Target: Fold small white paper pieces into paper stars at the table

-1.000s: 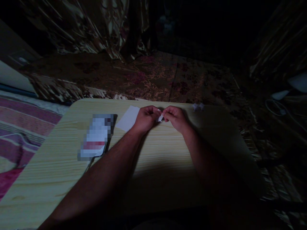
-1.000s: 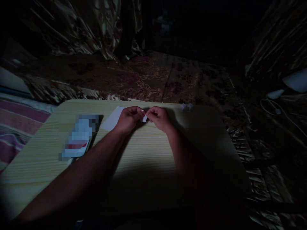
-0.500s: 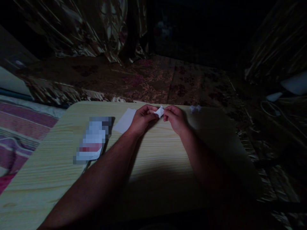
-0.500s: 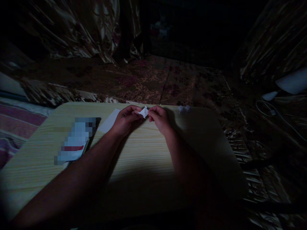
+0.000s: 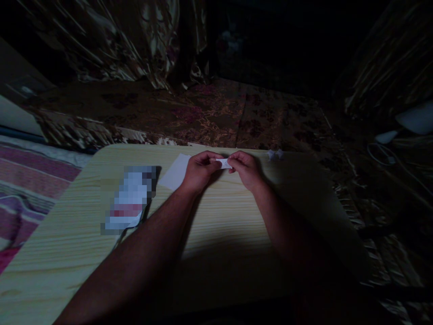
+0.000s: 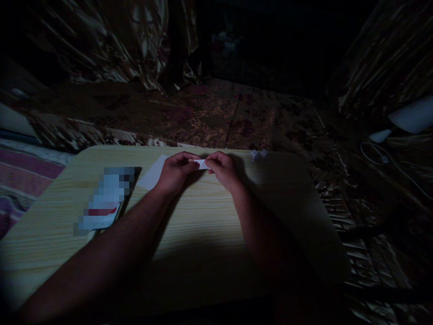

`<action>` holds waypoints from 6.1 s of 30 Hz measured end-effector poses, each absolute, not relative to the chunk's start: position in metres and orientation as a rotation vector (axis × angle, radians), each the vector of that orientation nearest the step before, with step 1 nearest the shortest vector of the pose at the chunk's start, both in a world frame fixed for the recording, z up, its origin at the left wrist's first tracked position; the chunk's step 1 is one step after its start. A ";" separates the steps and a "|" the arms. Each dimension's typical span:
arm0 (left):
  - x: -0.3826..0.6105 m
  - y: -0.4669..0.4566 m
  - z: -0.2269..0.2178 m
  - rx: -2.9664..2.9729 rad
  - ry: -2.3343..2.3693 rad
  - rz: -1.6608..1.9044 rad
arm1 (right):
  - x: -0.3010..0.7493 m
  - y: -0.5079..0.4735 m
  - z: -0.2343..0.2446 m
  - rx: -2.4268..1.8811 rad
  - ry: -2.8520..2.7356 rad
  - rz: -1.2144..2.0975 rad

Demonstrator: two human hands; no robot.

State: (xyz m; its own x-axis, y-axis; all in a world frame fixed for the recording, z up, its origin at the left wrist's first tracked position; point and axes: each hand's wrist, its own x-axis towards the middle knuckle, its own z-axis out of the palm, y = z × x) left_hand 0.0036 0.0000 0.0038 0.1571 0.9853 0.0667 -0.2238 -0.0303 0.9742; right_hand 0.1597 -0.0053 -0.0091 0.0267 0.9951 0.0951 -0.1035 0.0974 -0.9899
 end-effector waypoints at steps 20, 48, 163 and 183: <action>0.003 0.001 0.003 1.111 0.779 1.227 | 0.160 -0.010 -0.006 -1.073 -1.262 1.093; -0.006 0.005 0.001 1.076 0.630 1.105 | 0.163 -0.006 -0.012 -1.007 -1.249 1.073; 0.002 0.001 0.006 1.062 0.867 1.283 | 0.153 -0.011 -0.003 -1.121 -1.222 1.088; 0.005 0.001 0.005 1.074 1.015 1.376 | 0.141 -0.024 -0.007 -1.359 -1.520 0.450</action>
